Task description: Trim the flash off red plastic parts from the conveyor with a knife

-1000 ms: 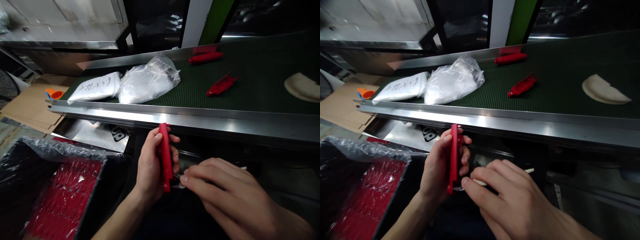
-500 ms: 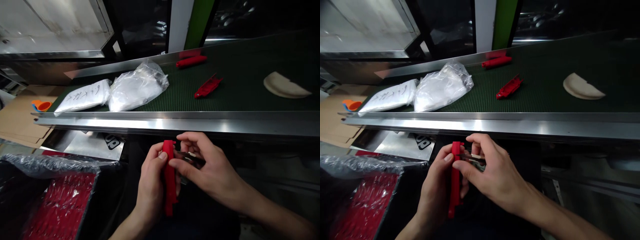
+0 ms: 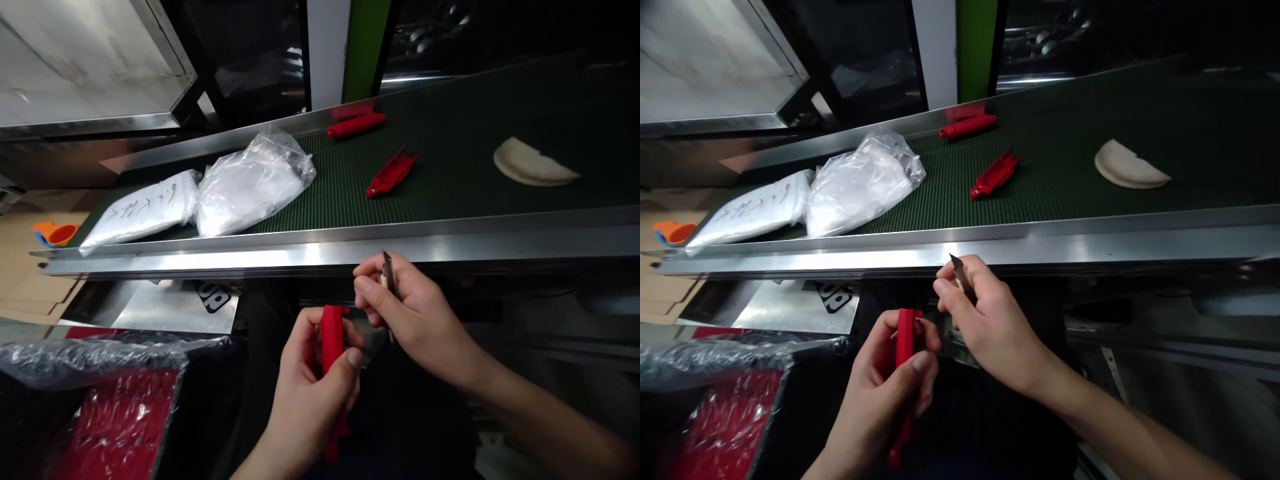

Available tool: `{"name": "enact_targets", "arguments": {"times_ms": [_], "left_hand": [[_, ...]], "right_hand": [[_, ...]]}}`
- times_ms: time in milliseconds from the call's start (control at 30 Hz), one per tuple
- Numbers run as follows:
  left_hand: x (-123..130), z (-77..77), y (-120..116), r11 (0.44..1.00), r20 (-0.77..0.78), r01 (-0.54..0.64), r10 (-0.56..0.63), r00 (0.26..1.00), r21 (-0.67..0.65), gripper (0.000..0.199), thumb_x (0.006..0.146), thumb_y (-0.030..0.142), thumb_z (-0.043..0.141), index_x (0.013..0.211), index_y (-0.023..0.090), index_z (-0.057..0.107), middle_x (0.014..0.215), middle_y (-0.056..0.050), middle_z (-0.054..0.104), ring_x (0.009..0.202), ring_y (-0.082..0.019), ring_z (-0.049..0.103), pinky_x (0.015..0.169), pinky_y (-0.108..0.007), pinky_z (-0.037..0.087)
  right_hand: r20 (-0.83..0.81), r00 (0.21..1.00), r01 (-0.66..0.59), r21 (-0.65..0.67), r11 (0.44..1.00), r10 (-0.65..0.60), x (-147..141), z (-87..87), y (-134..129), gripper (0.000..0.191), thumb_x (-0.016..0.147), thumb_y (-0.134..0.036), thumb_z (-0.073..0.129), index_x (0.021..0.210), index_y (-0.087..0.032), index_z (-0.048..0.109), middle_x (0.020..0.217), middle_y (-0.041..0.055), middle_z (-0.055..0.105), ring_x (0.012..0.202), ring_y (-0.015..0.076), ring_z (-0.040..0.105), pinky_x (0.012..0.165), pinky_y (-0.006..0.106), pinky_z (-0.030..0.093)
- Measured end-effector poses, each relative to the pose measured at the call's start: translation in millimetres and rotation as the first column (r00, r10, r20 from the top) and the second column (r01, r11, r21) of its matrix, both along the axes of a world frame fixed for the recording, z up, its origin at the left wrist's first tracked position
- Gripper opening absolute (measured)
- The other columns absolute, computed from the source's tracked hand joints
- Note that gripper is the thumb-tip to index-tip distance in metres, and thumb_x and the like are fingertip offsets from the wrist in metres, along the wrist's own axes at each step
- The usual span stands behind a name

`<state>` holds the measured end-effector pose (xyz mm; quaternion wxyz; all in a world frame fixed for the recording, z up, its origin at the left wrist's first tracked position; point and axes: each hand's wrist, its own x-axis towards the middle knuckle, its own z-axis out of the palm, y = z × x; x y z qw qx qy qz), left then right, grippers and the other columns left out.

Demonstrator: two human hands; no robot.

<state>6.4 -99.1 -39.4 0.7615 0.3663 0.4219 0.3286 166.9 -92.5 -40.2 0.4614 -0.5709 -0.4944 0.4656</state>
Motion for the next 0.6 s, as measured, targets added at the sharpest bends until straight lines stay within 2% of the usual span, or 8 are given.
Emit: {"name": "enact_targets", "arguments": {"times_ms": [67, 133, 200, 300, 400, 600], "left_hand": [[-1, -1.0, 2, 1.0, 0.002, -0.008, 0.008, 1.0, 0.011, 0.02, 0.088, 0.028, 0.068, 0.094, 0.019, 0.051, 0.089, 0.0, 0.057, 0.05, -0.004, 0.047, 0.043, -0.014, 0.04], [-2, -2.5, 3, 1.0, -0.005, -0.018, 0.018, 1.0, 0.002, 0.021, 0.089, 0.03, 0.068, 0.093, 0.019, 0.051, 0.08, 0.002, 0.055, 0.048, -0.004, 0.044, 0.043, -0.014, 0.039], [-2, -3.2, 3, 1.0, -0.028, -0.024, 0.024, 0.999, -0.012, 0.023, 0.088, 0.031, 0.069, 0.093, 0.018, 0.05, 0.075, 0.003, 0.052, 0.048, -0.004, 0.043, 0.043, -0.013, 0.038], [-1, -2.1, 3, 0.999, -0.03, -0.025, 0.024, 0.999, -0.034, 0.024, 0.088, 0.032, 0.069, 0.094, 0.019, 0.049, 0.074, 0.003, 0.052, 0.049, -0.005, 0.044, 0.042, -0.013, 0.037], [-1, -0.3, 4, 0.998, 0.005, -0.027, 0.027, 1.0, -0.056, 0.023, 0.089, 0.031, 0.068, 0.095, 0.019, 0.049, 0.07, 0.003, 0.051, 0.049, -0.006, 0.043, 0.043, -0.014, 0.037], [-2, 2.3, 4, 0.998, 0.008, -0.045, 0.045, 0.999, -0.042, 0.023, 0.089, 0.032, 0.068, 0.096, 0.02, 0.05, 0.076, 0.003, 0.054, 0.05, -0.006, 0.045, 0.044, -0.014, 0.039]], "right_hand": [[0.094, 0.995, 0.019, 0.058, 0.998, -0.025, 6, -0.4, -4, 0.02, 0.097, -0.039, 0.057, 0.113, -0.027, 0.054, 0.088, -0.004, 0.061, 0.072, 0.0078, 0.059, 0.064, 0.019, 0.05], [0.186, 0.982, -0.05, 0.12, 0.991, 0.027, 11, 0.8, -8, 0.027, 0.099, -0.034, 0.054, 0.126, -0.03, 0.051, 0.103, -0.0016, 0.063, 0.089, 0.0099, 0.062, 0.075, 0.021, 0.052], [0.302, 0.95, -0.147, 0.207, 0.967, 0.079, 13, 1.8, -12, 0.028, 0.101, -0.024, 0.05, 0.128, -0.029, 0.053, 0.112, 0.0007, 0.062, 0.1, 0.0118, 0.061, 0.083, 0.024, 0.051], [0.548, 0.836, -0.268, 0.408, 0.873, 0.0, 15, 0.8, -15, 0.034, 0.095, -0.007, 0.05, 0.125, -0.02, 0.059, 0.109, 0.0056, 0.063, 0.096, 0.0157, 0.06, 0.081, 0.034, 0.049], [0.656, 0.748, -0.35, 0.522, 0.778, -0.104, 17, -1.3, -16, 0.037, 0.089, 0.001, 0.053, 0.123, -0.012, 0.061, 0.107, 0.0114, 0.064, 0.092, 0.0196, 0.059, 0.075, 0.039, 0.046], [0.698, 0.707, -0.393, 0.526, 0.754, -0.118, 16, -0.7, -15, 0.033, 0.09, -0.001, 0.056, 0.121, -0.01, 0.063, 0.104, 0.0146, 0.065, 0.093, 0.0231, 0.06, 0.072, 0.041, 0.046]]}}
